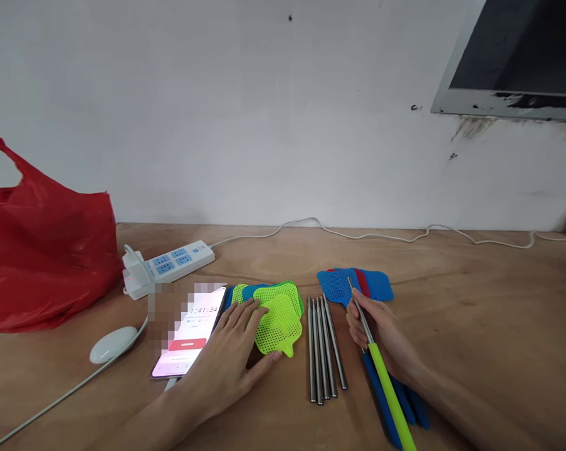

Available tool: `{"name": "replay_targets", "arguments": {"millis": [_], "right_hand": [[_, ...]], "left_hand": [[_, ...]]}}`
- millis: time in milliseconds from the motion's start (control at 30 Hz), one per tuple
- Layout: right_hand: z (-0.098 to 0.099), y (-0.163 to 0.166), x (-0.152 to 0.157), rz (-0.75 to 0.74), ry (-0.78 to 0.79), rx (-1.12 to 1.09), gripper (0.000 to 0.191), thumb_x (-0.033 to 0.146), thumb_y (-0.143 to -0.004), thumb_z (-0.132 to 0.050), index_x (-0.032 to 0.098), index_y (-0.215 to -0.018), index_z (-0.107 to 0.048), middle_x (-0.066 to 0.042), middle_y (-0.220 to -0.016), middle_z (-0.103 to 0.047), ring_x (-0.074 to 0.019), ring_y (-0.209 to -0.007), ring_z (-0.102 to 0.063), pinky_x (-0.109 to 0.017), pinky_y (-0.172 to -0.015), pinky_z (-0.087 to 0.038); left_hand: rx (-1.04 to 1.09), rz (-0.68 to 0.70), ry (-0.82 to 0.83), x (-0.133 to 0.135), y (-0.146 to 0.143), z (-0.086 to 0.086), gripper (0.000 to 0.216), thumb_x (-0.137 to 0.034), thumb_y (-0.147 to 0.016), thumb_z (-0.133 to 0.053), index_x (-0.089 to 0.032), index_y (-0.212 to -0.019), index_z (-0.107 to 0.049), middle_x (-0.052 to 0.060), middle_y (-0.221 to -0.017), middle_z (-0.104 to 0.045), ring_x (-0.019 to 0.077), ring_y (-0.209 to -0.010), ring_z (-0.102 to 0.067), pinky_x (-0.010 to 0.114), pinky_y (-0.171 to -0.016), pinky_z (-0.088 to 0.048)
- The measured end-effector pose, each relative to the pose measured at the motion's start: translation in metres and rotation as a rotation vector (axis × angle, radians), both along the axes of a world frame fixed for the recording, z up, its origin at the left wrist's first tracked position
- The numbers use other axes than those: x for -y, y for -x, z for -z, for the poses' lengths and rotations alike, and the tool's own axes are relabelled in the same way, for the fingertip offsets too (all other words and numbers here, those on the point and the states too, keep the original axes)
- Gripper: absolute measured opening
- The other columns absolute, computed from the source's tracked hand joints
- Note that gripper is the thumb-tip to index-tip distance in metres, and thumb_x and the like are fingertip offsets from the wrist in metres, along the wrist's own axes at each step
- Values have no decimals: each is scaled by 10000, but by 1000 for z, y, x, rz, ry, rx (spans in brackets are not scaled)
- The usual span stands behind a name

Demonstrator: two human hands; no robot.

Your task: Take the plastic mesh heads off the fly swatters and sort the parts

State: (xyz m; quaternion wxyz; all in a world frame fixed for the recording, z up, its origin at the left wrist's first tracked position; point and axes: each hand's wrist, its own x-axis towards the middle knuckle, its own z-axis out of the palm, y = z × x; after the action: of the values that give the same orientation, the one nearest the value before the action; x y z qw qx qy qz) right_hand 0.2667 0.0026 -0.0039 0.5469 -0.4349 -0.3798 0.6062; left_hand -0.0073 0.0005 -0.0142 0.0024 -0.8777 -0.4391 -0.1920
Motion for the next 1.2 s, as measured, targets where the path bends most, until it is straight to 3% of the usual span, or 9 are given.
{"name": "replay_targets", "arguments": {"millis": [167,333,467,633,800,933,1200], "right_hand": [[3,-1,-4,-45,-7,-11,502,591,-771,-722,200,-573,-476,87,-425,-368,-53,-357,-270,-188,-348,-240],[9,-5,-6,-265,57,29,537,676,-808,-615,231,-584,-415,119,-334,-305,-46,-277,-145,-186,-286,-133],[10,-5,1,-499,139,135,495,642,-858,-569,207,-625,-526,107,-306,-362,-53,-252,-178,-186,-276,-153],[4,-4,11,-704,74,191,460,484,-889,-559,137,-611,-678,53,-360,-467,-50,-264,-275,-216,-307,-132],[-6,-3,14,-824,1,261,395,423,-924,-559,104,-890,-790,72,-403,-449,-53,-329,-279,-220,-382,-192],[-9,-3,14,-869,-45,322,444,484,-937,-562,105,-989,-787,78,-426,-440,-49,-351,-276,-216,-403,-210],[-4,-2,14,-837,-61,336,465,518,-933,-562,117,-994,-788,71,-435,-449,-45,-353,-284,-207,-405,-222]], "left_hand": [[59,9,36,0,-1,-2,570,-560,-902,-616,-192,-1314,-473,161,-1309,-589,385,-1225,-545,596,-1004,-465],[166,-17,74,1,-1,-5,591,-584,-918,-591,-233,-1347,-387,146,-1331,-549,366,-1210,-554,548,-954,-509],[224,-19,89,2,-1,-7,557,-565,-937,-568,-249,-1345,-358,138,-1312,-549,358,-1201,-554,528,-928,-521],[247,-48,110,3,-3,-9,539,-559,-933,-571,-236,-1323,-386,135,-1281,-559,359,-1185,-557,533,-920,-518],[268,-70,139,5,-4,-6,556,-571,-907,-598,-244,-1320,-421,126,-1294,-563,362,-1170,-568,527,-898,-530],[276,-71,151,7,-4,-5,562,-561,-913,-594,-262,-1347,-400,128,-1323,-548,357,-1138,-585,528,-882,-533],[245,-89,101,9,-6,-4,631,-597,-891,-613,-249,-1351,-356,140,-1332,-536,381,-1190,-546,567,-921,-500]]}}
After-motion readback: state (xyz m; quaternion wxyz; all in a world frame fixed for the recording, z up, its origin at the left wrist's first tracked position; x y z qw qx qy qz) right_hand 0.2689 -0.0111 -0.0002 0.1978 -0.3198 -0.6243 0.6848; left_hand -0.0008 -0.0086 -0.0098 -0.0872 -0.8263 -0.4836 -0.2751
